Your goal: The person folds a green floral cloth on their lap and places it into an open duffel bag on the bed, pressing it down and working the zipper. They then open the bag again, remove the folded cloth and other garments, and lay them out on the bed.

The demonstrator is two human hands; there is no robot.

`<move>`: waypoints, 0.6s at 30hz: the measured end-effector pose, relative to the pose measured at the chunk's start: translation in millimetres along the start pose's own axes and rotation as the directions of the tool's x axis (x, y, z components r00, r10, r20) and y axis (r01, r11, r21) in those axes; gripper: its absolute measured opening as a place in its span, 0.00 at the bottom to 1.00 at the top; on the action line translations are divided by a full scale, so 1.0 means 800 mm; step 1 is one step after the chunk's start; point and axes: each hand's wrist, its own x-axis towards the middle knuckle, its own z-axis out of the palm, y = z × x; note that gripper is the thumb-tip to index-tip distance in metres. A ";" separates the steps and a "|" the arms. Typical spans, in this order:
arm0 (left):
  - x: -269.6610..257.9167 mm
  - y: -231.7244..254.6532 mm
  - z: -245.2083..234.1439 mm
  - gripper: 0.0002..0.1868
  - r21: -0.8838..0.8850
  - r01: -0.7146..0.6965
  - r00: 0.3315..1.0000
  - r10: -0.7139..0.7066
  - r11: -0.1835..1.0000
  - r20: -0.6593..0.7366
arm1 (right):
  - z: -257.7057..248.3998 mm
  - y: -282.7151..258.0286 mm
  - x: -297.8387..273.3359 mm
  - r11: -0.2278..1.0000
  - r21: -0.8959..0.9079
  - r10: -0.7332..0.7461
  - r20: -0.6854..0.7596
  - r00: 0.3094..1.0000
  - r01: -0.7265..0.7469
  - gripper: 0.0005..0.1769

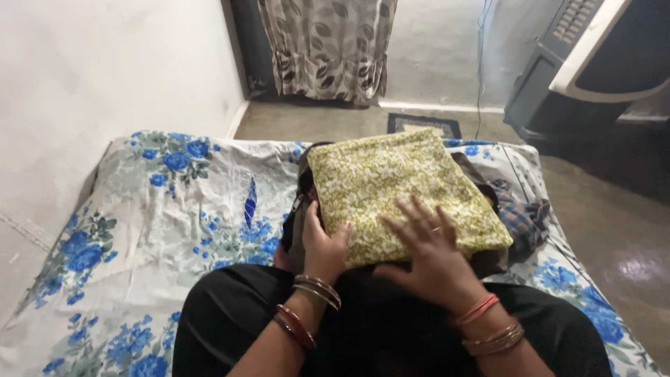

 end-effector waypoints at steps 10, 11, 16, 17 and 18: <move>0.039 0.033 0.007 0.45 -0.393 0.633 0.775 -0.543 0.667 0.324 | 0.012 -0.045 0.036 0.989 -0.057 0.139 0.073 0.988 -0.135 0.62; 0.032 0.044 0.009 0.42 -0.468 0.652 0.757 -0.550 0.596 0.353 | 0.013 -0.043 0.032 0.987 -0.055 0.154 0.080 0.985 -0.150 0.63; 0.023 0.112 0.022 0.30 -0.675 0.645 0.763 -0.360 0.360 0.537 | -0.006 -0.007 0.037 0.971 0.190 0.187 -0.219 0.958 -0.147 0.43; 0.020 0.122 0.024 0.26 -0.726 0.664 0.742 -0.280 0.181 0.609 | -0.020 0.002 0.039 0.950 0.289 0.206 -0.289 0.935 -0.120 0.37; 0.017 0.130 0.024 0.23 -0.740 0.673 0.726 -0.186 -0.005 0.662 | -0.039 0.012 0.040 0.896 0.430 0.242 -0.256 0.936 -0.114 0.35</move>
